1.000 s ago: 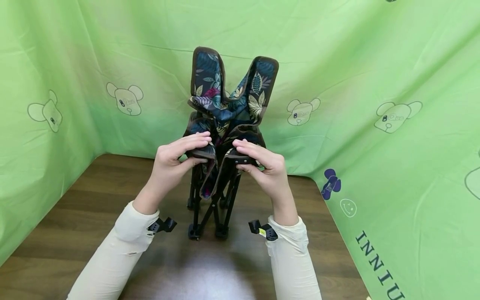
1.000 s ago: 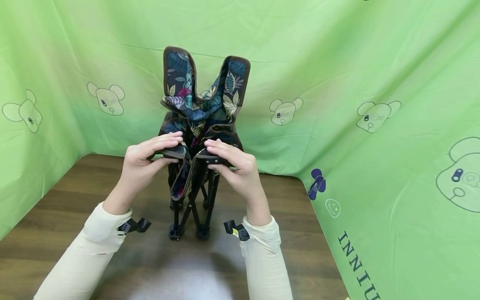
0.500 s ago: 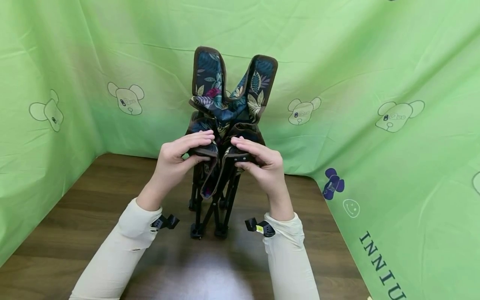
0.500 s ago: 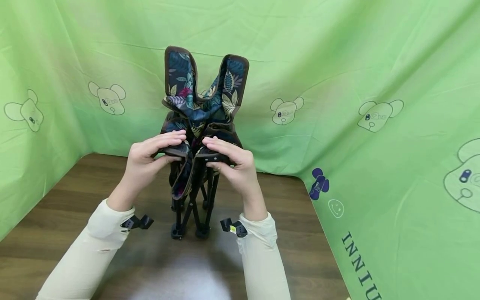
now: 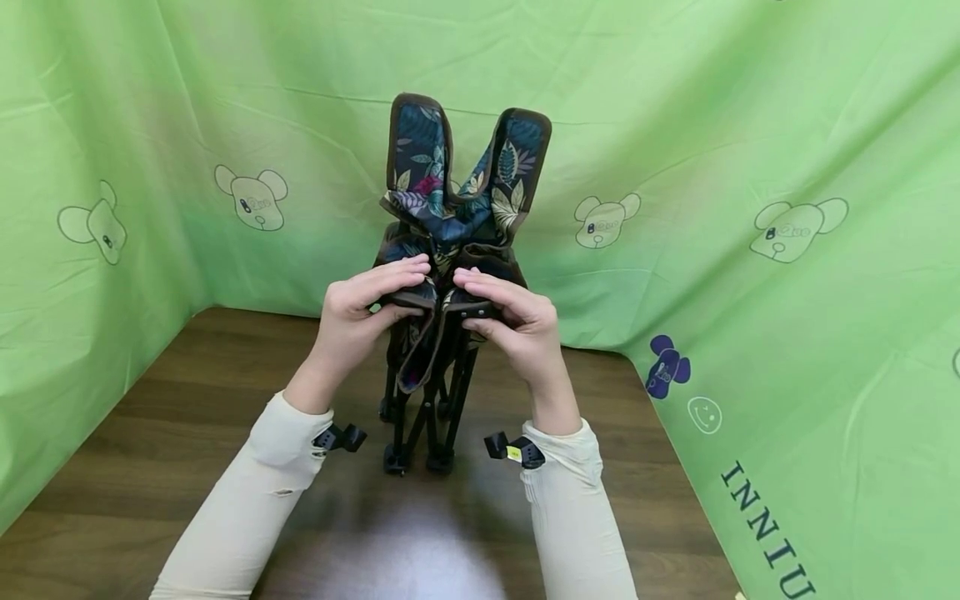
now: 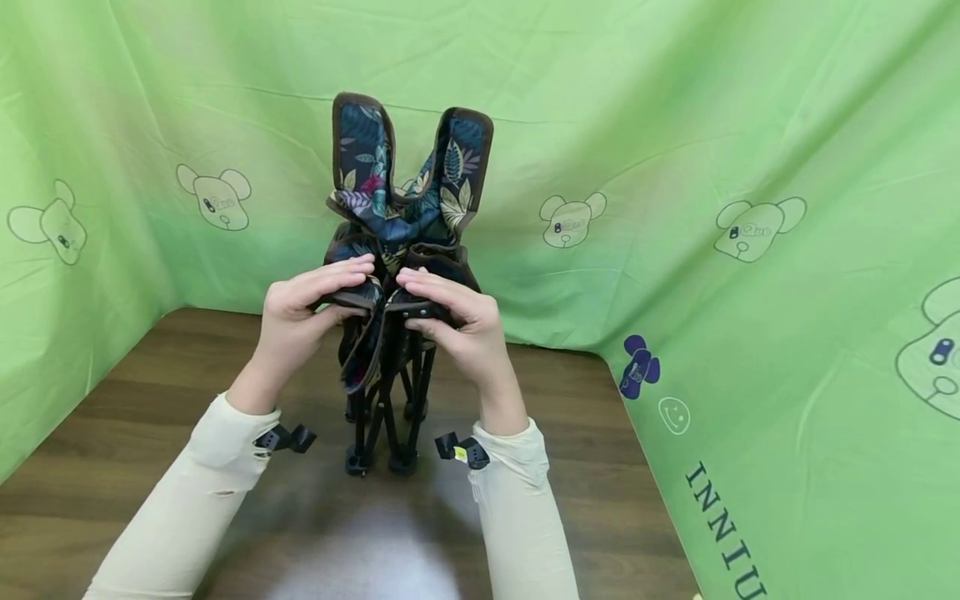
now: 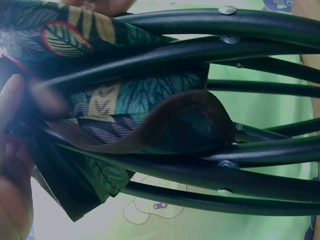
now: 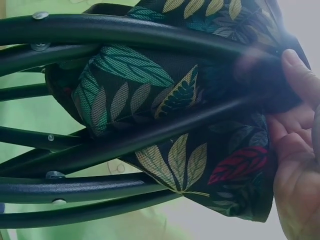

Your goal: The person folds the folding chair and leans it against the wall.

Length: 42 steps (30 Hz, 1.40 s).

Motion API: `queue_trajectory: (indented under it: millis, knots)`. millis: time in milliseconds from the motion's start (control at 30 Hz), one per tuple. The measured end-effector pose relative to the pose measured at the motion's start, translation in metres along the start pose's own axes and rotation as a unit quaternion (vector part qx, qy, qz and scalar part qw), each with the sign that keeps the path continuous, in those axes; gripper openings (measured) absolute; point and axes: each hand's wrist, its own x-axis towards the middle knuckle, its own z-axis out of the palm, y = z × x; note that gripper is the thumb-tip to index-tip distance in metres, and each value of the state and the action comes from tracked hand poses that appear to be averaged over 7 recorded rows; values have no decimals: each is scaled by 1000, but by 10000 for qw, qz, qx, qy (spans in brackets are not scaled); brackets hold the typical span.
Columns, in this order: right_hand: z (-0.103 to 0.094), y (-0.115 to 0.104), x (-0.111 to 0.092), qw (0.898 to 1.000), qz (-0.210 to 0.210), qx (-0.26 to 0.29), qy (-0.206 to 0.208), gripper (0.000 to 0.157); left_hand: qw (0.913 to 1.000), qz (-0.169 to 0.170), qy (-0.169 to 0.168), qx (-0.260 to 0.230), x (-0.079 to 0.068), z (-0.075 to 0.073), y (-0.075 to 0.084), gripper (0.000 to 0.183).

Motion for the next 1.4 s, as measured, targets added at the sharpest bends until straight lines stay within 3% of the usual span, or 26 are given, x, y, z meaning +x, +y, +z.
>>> queue_trajectory:
  millis: [200, 367, 500, 800, 1400]
  knots:
    - [3, 0, 2, 9999, -13, -144, 58, 42, 9998, 36, 155, 108, -1, 1, -3, 50]
    - [5, -3, -3, 9988, -18, -484, 118, 41, 9976, 88, 224, 654, -8, 4, 0, 50]
    - [7, -6, -8, 9965, -41, -820, 130, 39, 9946, 126, 220, 1011, -12, 3, 4, 51]
    - [8, -9, -12, 9893, -266, -1428, 129, 37, 9915, 210, 124, 1276, -12, -3, 10, 50]
    - [3, -20, -23, 9741, -155, -2227, 366, 46, 9882, -409, 721, 1286, -36, -8, 16, 62]
